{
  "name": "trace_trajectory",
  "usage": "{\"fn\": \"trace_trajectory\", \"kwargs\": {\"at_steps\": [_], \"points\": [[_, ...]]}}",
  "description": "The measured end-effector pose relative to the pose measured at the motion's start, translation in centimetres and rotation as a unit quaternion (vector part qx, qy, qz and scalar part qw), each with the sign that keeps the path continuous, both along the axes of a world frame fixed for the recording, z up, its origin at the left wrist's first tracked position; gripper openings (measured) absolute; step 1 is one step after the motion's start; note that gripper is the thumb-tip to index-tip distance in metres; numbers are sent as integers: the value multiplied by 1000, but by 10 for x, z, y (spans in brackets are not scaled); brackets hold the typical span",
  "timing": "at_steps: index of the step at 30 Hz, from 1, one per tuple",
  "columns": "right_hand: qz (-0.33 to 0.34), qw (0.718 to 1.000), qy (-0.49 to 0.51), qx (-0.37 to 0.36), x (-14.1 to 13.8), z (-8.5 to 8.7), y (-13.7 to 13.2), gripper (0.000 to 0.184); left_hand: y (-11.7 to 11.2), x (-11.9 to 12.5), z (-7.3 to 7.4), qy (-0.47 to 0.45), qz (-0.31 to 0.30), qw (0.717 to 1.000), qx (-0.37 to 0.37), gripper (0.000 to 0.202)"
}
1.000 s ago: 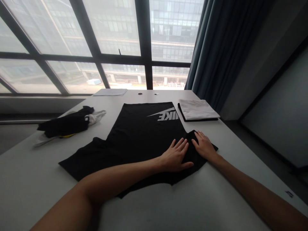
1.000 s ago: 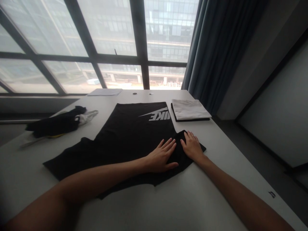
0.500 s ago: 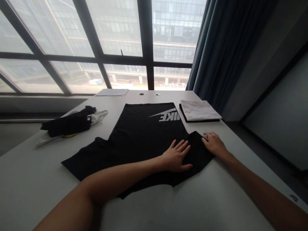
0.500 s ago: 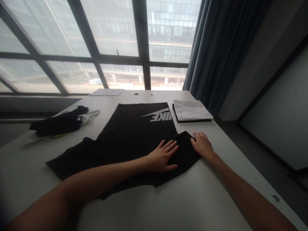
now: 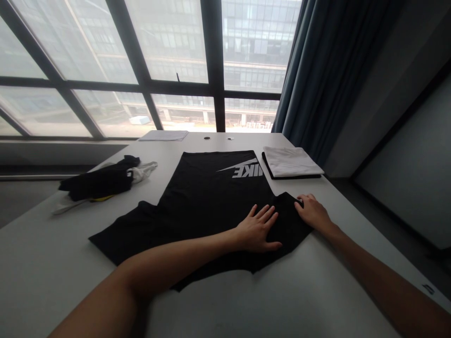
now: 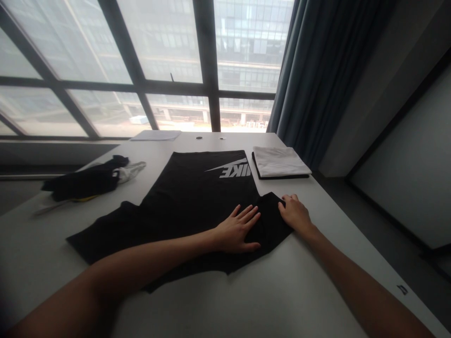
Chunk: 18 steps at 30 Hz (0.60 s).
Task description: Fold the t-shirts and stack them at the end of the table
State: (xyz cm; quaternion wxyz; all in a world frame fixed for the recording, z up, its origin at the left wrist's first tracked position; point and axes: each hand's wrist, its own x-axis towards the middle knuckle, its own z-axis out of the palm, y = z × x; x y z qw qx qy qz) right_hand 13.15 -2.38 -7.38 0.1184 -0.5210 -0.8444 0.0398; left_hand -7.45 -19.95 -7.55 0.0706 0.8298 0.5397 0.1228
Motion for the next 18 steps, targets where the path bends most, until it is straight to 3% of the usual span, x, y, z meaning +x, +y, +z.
{"fn": "trace_trajectory", "kwargs": {"at_steps": [18], "points": [[-20, 999, 15, -30, -2, 5, 3, 32, 0, 0, 2, -1, -1, 1000, -13, 98]]}}
